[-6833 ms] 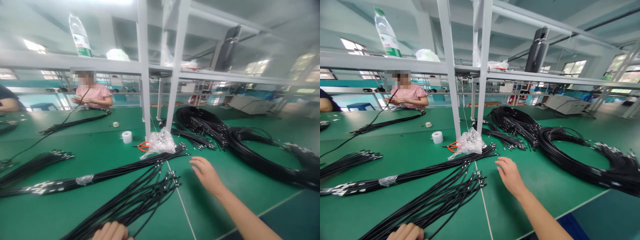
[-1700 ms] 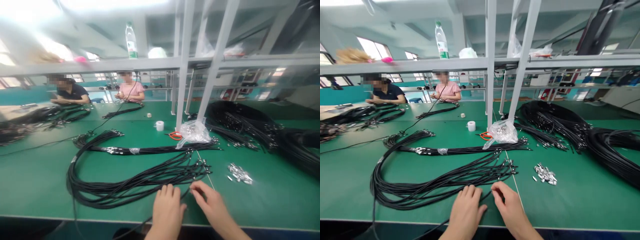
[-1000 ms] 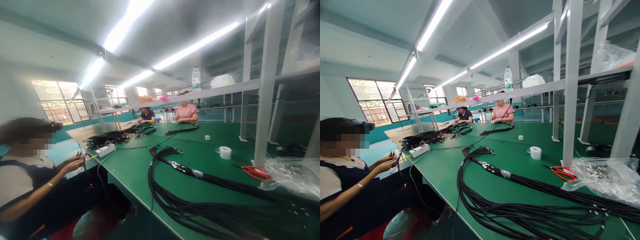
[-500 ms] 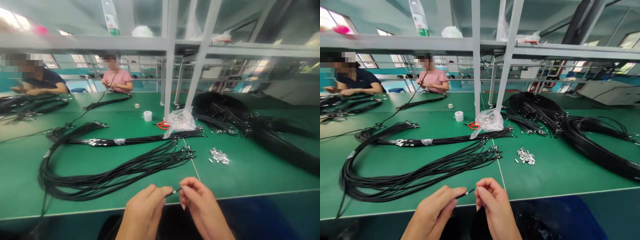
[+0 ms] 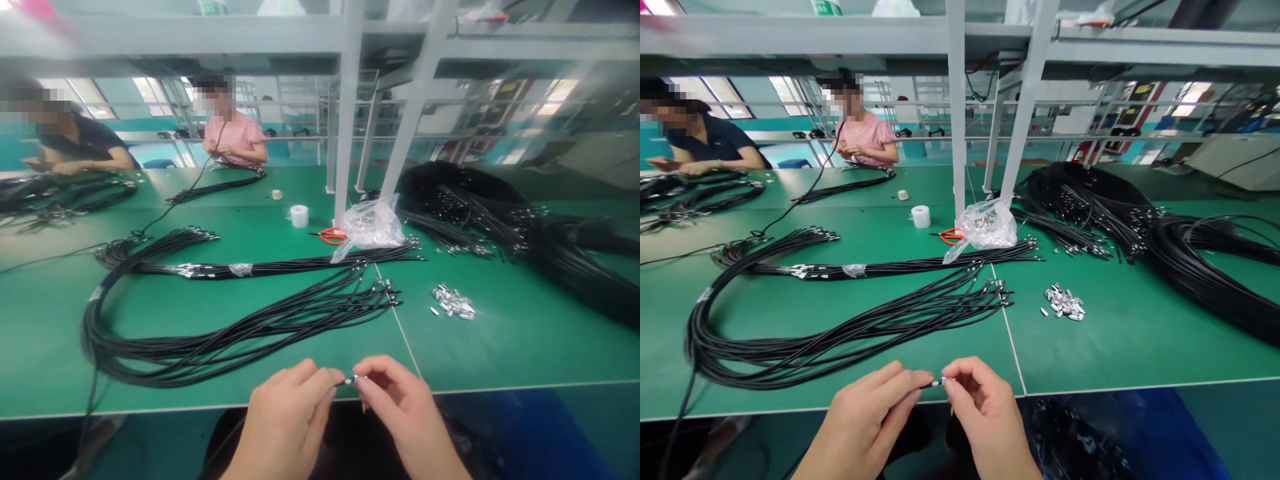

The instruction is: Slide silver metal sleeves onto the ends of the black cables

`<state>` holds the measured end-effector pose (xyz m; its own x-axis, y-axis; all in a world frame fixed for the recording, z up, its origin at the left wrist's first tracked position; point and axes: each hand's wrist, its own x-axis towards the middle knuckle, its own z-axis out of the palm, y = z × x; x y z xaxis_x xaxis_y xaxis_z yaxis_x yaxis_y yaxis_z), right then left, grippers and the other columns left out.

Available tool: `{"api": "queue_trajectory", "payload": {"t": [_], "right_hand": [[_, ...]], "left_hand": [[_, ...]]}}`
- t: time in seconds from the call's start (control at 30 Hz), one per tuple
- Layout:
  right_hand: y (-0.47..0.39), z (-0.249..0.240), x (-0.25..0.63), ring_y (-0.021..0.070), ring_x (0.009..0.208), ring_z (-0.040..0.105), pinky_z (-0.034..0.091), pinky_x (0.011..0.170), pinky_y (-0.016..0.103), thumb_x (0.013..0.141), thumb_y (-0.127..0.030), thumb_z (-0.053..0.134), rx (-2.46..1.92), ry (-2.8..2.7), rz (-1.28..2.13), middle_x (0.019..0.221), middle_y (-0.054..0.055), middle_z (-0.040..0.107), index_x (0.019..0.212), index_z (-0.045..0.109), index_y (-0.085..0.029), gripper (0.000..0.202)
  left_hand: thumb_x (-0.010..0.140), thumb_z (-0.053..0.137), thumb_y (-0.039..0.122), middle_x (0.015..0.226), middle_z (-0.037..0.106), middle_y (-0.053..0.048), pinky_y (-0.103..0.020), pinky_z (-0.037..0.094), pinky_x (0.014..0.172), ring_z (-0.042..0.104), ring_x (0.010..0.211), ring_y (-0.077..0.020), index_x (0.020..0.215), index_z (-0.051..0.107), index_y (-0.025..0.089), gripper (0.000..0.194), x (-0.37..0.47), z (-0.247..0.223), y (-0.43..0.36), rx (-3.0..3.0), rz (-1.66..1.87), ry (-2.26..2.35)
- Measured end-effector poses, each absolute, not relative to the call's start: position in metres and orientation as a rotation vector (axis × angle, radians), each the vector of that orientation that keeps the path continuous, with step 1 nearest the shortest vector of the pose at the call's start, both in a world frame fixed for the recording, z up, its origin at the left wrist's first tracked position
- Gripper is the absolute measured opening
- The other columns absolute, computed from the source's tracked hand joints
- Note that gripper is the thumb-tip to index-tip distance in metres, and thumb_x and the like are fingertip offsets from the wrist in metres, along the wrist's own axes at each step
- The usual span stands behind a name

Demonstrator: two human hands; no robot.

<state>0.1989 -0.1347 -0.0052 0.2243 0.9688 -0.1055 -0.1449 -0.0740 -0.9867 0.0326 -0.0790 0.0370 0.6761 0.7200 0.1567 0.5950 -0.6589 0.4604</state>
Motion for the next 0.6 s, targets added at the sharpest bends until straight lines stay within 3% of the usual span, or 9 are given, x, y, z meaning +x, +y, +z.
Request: {"api": "queue_trajectory", "payload": {"t": [0.17,0.27,0.37,0.43,0.5,0.6], "right_hand": [[-0.135,-0.010,0.199,0.0104,0.054,0.046,0.039,0.052,0.022,0.074,-0.037,0.066,-1.177,-0.797,1.298,0.060,-0.003,0.051,0.076,0.060,-0.019,0.020],[-0.137,-0.015,0.202,0.0106,0.053,0.046,0.039,0.051,0.021,0.071,-0.038,0.068,-1.289,-0.836,1.198,0.058,-0.003,0.051,0.073,0.060,-0.019,0.021],[-0.135,-0.023,0.209,0.0114,0.053,0.047,0.040,0.050,0.022,0.071,-0.040,0.067,-1.313,-0.921,1.217,0.058,-0.002,0.051,0.070,0.061,-0.019,0.021],[-0.129,-0.027,0.217,0.0116,0.051,0.047,0.041,0.049,0.022,0.070,-0.041,0.066,-1.294,-0.970,1.291,0.057,-0.002,0.050,0.067,0.060,-0.019,0.022],[-0.119,-0.030,0.228,0.0122,0.051,0.048,0.042,0.049,0.022,0.069,-0.041,0.067,-1.319,-1.009,1.281,0.056,-0.001,0.051,0.066,0.061,-0.019,0.023],[-0.101,-0.037,0.252,0.0141,0.046,0.049,0.044,0.044,0.024,0.061,-0.045,0.069,-1.399,-0.976,1.107,0.052,0.001,0.053,0.062,0.063,-0.019,0.027]], "left_hand": [[0.087,0.040,0.017,0.086,0.059,-0.001,-0.023,0.046,0.066,0.058,0.075,-0.0141,0.091,0.057,0.024,0.019,0.036,0.036,-0.082,2.364,0.434,1.008],[0.084,0.044,0.015,0.084,0.060,-0.001,-0.025,0.045,0.065,0.058,0.074,-0.0153,0.087,0.057,0.022,0.015,0.041,0.034,-0.086,2.389,0.376,1.046],[0.083,0.051,0.020,0.087,0.061,0.001,-0.024,0.047,0.069,0.059,0.079,-0.0149,0.092,0.059,0.025,0.013,0.042,0.038,-0.082,2.382,0.331,0.974],[0.080,0.060,0.026,0.097,0.061,0.003,-0.022,0.046,0.080,0.057,0.091,-0.0138,0.101,0.058,0.028,0.021,0.033,0.043,-0.071,2.350,0.392,0.966],[0.078,0.064,0.028,0.109,0.058,0.003,-0.022,0.042,0.091,0.053,0.103,-0.0130,0.108,0.057,0.030,0.031,0.010,0.047,-0.053,2.336,0.503,1.143],[0.082,0.058,0.025,0.112,0.056,0.002,-0.026,0.039,0.097,0.051,0.108,-0.0144,0.103,0.059,0.028,0.021,-0.051,0.047,-0.018,2.300,0.596,1.563]]}}
